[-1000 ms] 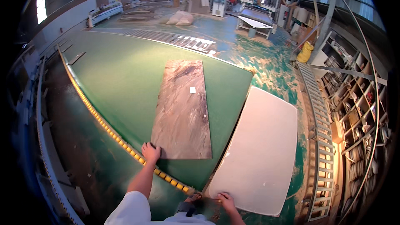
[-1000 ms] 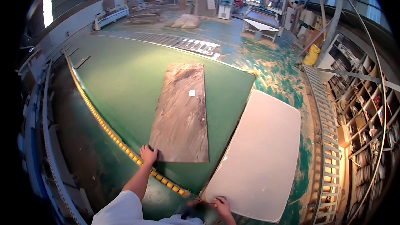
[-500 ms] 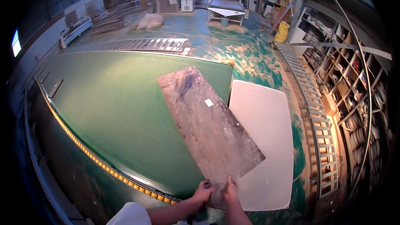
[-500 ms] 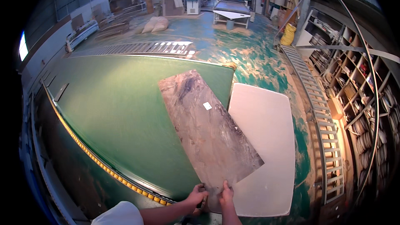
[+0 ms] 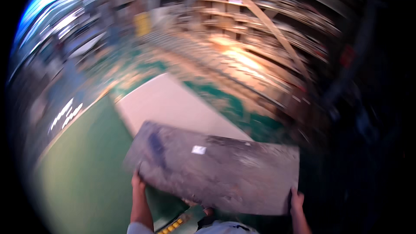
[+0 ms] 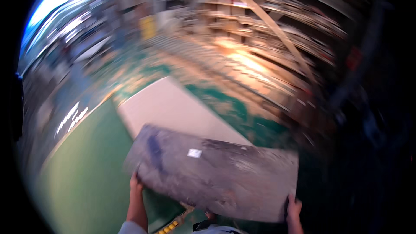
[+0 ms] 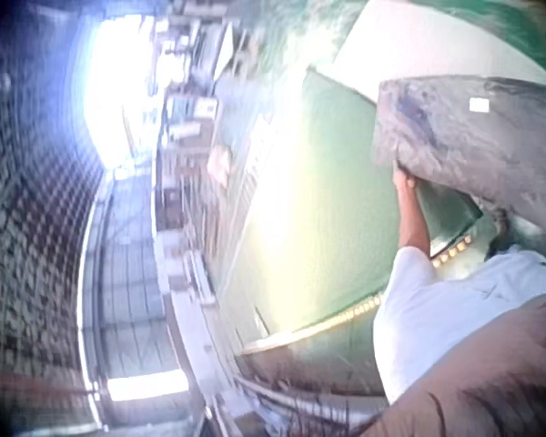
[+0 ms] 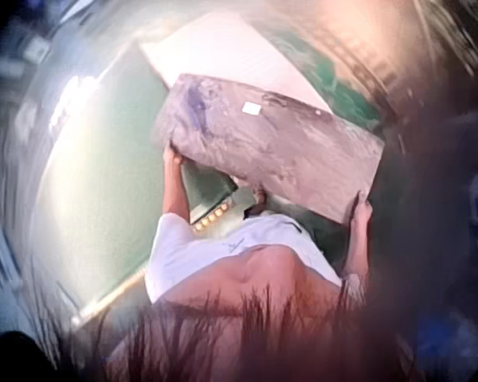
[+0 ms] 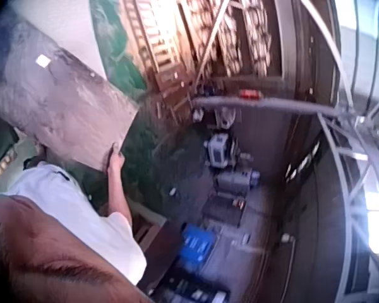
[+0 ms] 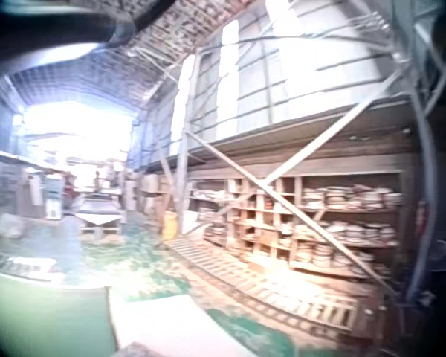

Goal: The person picks up a series of dark rectangular boards from a table and a green conveyor belt and places them onto a white board on a separate stand.

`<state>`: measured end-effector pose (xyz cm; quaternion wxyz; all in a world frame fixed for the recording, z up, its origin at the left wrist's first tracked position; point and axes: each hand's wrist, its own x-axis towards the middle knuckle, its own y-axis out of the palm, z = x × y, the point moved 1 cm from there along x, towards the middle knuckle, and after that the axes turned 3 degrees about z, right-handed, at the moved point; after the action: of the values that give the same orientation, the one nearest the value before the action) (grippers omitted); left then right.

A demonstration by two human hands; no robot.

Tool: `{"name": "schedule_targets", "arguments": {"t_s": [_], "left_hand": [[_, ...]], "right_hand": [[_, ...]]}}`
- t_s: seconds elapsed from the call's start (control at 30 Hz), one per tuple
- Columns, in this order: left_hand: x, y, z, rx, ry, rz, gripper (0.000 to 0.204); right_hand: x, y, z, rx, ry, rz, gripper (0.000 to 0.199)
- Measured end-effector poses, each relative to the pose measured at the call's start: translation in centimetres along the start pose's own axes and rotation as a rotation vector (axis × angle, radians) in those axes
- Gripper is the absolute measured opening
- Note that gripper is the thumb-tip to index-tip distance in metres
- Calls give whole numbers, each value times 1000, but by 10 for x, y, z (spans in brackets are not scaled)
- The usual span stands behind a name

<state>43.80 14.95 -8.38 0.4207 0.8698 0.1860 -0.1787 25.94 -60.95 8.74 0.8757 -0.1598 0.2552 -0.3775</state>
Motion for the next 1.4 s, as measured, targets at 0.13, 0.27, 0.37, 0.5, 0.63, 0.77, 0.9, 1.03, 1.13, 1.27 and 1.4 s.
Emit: {"name": "schedule_targets", "arguments": {"t_s": [0.13, 0.27, 0.37, 0.5, 0.63, 0.77, 0.9, 1.03, 1.13, 1.27, 1.4], "left_hand": [[-7, 62, 118, 150, -115, -40, 68], [-41, 127, 230, 541, -186, 110, 59], [-125, 215, 343, 614, -374, 283, 55], [-244, 295, 478, 707, -584, 546, 51], [-384, 357, 581, 836, -766, 760, 47], [-541, 400, 656, 867, -946, 926, 58], [-653, 398, 745, 1031, -1098, 1132, 49], [-685, 383, 821, 1230, -1171, 1278, 48], [-739, 362, 840, 1390, -1146, 1256, 49], [-780, 302, 871, 1469, -1325, 1293, 51], [-826, 242, 853, 1598, -1394, 1326, 58]], "right_hand": [[-56, -141, -81, -174, 165, -333, 64], [-147, -283, -221, -179, 378, -646, 71], [-268, -373, -320, -48, 595, -823, 75], [-398, -433, -443, 14, 713, -1054, 76], [-529, -446, -503, 111, 957, -1233, 79], [-631, -431, -562, 204, 1137, -1350, 82], [-697, -427, -602, 209, 1327, -1432, 83], [-728, -413, -618, 339, 1361, -1459, 79], [-743, -410, -609, 275, 1472, -1450, 72], [-787, -406, -611, 123, 1692, -1583, 64], [-834, -363, -649, -16, 1734, -1916, 55]]}}
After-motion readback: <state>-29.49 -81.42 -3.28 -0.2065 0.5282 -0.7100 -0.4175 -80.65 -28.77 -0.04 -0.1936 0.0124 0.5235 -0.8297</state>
